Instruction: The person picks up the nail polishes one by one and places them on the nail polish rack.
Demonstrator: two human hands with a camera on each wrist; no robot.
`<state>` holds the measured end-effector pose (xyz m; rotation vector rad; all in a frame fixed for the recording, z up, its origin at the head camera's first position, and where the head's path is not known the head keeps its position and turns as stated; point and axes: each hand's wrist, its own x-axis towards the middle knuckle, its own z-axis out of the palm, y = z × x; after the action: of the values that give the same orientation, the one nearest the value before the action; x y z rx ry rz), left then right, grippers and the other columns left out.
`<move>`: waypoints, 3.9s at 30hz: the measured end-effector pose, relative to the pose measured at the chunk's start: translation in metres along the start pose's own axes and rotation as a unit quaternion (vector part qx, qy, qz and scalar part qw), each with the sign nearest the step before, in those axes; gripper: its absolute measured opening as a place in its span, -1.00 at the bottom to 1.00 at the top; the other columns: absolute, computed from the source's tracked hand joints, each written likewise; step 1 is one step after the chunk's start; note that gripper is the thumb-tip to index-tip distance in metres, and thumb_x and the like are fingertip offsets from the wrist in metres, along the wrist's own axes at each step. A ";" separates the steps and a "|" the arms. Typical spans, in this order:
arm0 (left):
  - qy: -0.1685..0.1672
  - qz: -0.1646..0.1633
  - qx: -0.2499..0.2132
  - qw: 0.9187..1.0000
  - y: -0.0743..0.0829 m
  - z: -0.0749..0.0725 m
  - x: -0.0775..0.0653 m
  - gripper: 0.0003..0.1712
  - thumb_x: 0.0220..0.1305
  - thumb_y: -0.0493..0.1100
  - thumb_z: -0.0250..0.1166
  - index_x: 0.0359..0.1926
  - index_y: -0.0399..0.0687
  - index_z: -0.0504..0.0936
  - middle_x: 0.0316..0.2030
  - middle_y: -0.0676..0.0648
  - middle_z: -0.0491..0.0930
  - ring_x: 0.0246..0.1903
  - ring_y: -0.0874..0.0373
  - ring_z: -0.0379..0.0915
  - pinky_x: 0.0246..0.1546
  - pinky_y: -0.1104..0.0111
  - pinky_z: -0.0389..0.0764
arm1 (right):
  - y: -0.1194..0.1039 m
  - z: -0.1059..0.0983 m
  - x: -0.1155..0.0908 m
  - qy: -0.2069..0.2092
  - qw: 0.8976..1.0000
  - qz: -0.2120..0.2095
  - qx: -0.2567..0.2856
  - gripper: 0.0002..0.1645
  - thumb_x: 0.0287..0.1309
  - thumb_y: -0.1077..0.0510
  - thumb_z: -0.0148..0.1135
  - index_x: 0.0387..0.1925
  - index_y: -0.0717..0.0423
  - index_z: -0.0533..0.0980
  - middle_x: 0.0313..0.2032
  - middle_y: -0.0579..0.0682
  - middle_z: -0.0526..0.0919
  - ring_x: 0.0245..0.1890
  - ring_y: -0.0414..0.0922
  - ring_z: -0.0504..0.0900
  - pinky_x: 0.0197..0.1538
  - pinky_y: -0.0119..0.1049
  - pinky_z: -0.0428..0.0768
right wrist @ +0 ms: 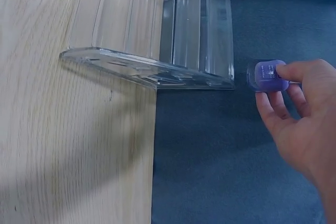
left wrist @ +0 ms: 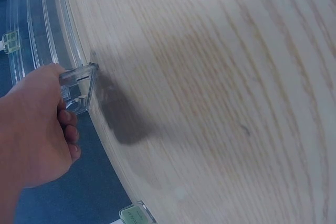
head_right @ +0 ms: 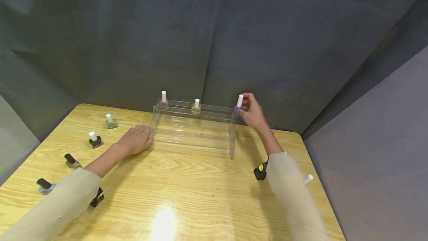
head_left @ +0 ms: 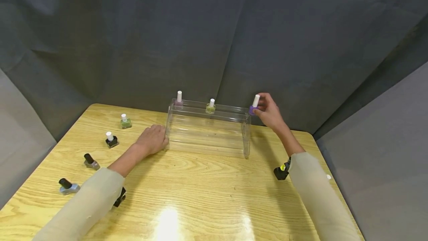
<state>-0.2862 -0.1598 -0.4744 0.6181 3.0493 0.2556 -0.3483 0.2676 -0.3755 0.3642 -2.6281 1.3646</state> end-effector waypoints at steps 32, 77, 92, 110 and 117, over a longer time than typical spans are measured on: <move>0.015 0.001 -0.009 1.000 0.002 0.000 -0.003 -0.71 0.33 -0.06 -0.12 -0.19 -0.22 0.35 -0.20 -0.17 0.40 -0.12 -0.09 0.28 -0.11 0.06 0.30 | -0.001 0.033 0.017 0.015 0.999 -0.008 -0.033 -0.44 0.06 0.38 0.20 0.07 0.08 0.22 -0.13 0.14 0.49 -0.17 0.01 0.54 -0.21 -0.12 0.50; 0.018 0.002 -0.004 1.000 0.000 0.000 -0.003 -0.60 0.34 -0.04 -0.13 -0.05 -0.30 0.35 -0.06 -0.23 0.40 -0.06 -0.11 0.26 -0.05 0.03 0.28 | 0.003 0.046 0.014 -0.009 0.996 -0.014 -0.088 -0.43 0.09 0.37 0.17 0.11 0.11 0.18 -0.10 0.13 0.48 -0.15 0.00 0.50 -0.16 -0.12 0.49; 0.018 0.005 -0.002 1.000 0.000 0.001 -0.003 -0.64 0.34 -0.05 -0.13 -0.11 -0.28 0.36 -0.10 -0.23 0.41 -0.10 -0.11 0.28 -0.08 0.04 0.31 | 0.004 0.040 0.007 -0.003 0.995 -0.013 -0.097 -0.47 0.06 0.42 0.13 0.08 0.15 0.24 -0.12 0.13 0.51 -0.12 0.02 0.52 -0.08 -0.15 0.48; 0.017 0.004 0.001 1.000 0.002 -0.002 -0.004 -0.68 0.32 -0.07 -0.10 -0.17 -0.26 0.38 -0.17 -0.21 0.42 -0.15 -0.10 0.29 -0.13 0.05 0.32 | 0.008 0.004 -0.020 0.020 0.993 -0.003 -0.113 -0.56 0.16 0.32 0.11 0.08 0.16 0.30 -0.11 0.10 0.48 -0.10 -0.02 0.50 -0.10 -0.11 0.48; 0.017 0.004 -0.001 1.000 0.003 -0.003 -0.003 -0.72 0.32 -0.07 -0.09 -0.24 -0.22 0.37 -0.26 -0.16 0.41 -0.22 -0.06 0.28 -0.19 0.07 0.33 | 0.010 -0.019 -0.038 0.025 0.994 0.001 -0.109 -0.54 0.15 0.25 0.17 0.09 0.14 0.30 -0.09 0.10 0.47 -0.10 -0.01 0.49 -0.11 -0.09 0.48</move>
<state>-0.2826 -0.1591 -0.4712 0.6334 3.0781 0.2730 -0.3141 0.2938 -0.3817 0.2936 -2.6989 1.0579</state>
